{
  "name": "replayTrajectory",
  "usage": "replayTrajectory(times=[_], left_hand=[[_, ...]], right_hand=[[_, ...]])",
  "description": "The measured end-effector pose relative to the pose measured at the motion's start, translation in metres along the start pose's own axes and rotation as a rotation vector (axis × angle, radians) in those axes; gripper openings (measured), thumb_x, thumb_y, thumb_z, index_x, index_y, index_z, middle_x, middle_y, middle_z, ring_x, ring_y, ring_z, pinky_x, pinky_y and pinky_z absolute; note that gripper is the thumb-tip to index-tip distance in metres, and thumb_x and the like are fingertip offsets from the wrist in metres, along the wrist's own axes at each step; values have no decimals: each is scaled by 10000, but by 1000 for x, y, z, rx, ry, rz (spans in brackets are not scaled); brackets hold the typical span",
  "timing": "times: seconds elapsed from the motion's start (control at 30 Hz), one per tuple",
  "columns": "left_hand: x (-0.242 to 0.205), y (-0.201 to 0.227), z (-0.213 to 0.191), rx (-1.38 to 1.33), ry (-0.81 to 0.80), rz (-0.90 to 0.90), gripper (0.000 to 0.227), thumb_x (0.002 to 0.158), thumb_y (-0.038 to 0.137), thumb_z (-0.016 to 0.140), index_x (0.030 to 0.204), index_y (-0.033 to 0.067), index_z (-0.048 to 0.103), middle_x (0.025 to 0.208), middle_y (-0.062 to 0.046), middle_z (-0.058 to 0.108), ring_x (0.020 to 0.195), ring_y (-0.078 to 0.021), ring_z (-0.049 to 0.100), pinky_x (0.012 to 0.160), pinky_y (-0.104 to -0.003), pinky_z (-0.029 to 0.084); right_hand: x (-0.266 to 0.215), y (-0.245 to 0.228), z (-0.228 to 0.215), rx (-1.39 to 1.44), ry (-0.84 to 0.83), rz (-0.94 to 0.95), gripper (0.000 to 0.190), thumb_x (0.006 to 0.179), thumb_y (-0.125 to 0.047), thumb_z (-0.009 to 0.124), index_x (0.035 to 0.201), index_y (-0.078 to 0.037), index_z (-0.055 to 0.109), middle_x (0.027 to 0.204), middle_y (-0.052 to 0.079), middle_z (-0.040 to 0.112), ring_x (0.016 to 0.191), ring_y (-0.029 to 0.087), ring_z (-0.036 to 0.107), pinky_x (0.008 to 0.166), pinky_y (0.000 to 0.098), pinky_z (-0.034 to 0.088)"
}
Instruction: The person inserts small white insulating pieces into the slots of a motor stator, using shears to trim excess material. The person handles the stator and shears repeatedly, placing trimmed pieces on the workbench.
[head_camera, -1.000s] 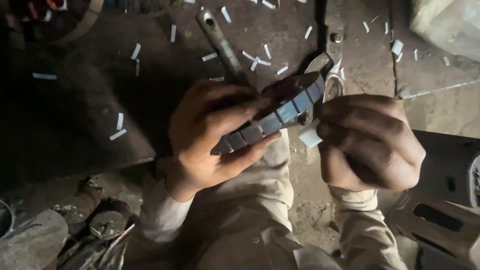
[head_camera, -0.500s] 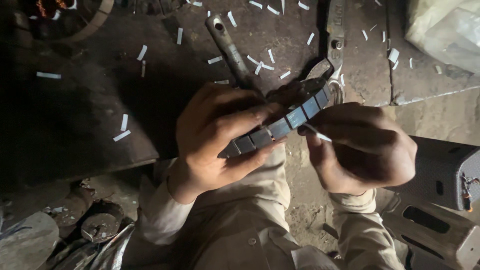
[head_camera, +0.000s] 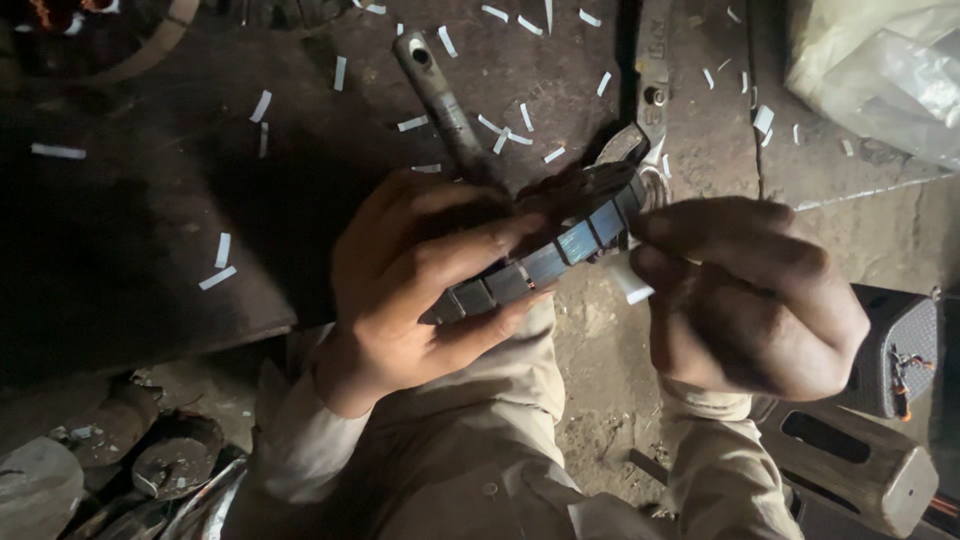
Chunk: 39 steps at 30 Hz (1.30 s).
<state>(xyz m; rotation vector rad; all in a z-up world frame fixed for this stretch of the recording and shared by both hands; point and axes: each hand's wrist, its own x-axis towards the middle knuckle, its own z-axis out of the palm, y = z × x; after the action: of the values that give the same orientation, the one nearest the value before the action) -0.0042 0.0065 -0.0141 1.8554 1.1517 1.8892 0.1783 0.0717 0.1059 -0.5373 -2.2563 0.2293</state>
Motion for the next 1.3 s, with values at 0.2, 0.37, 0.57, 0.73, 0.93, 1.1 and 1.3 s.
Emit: replayTrajectory(times=[0.2,0.37,0.57,0.73,0.93,1.1,1.3], left_hand=[[4,3,-3,4,-6,5,471,902,240,882,1229,63,593,1208,-69,713,1122,-276,679,939,-440,550],[1,0,2,-22,21,-22,494,938,296,897,1290,115,601,1231,-79,679,1120,-242,674,889,-349,559],[-4,-2,4,-3,31,0,508,928,304,899,1291,106,603,1219,-84,666,1100,-240,683,898,-364,559],[-6,-2,2,-17,0,-20,503,919,301,906,1290,118,620,1230,-99,665,1108,-258,681,903,-366,564],[-8,-4,3,-26,-6,-16,527,904,300,914,1295,122,608,1234,-100,661,1101,-252,686,907,-382,559],[-9,-5,5,-23,10,-8,539,906,301,914,1317,136,607,1229,-89,659,1095,-249,684,909,-379,564],[-6,-2,1,-39,-28,-14,546,908,305,914,1333,160,602,1266,-83,657,1118,-237,675,934,-382,558]], right_hand=[[9,28,-30,-46,-373,-394,141,809,37,750,863,124,653,904,273,667,852,386,721,712,409,596],[-4,37,-29,0,-320,-462,152,779,112,720,923,102,674,870,218,667,830,361,730,705,418,606],[16,29,-23,-2,-347,-487,179,754,108,740,922,111,677,857,234,645,796,352,723,643,367,618],[22,23,-25,-58,-403,-496,183,734,78,728,914,99,707,859,224,675,764,342,731,645,385,625],[12,19,-17,-106,-280,-412,178,712,128,727,881,74,705,826,193,678,727,316,732,619,355,595],[18,13,-18,-150,-309,-387,135,735,94,702,864,55,709,827,193,682,734,320,727,589,335,605],[22,29,-27,-54,-405,-565,117,774,-6,757,844,68,698,801,188,672,738,316,719,610,372,634]])
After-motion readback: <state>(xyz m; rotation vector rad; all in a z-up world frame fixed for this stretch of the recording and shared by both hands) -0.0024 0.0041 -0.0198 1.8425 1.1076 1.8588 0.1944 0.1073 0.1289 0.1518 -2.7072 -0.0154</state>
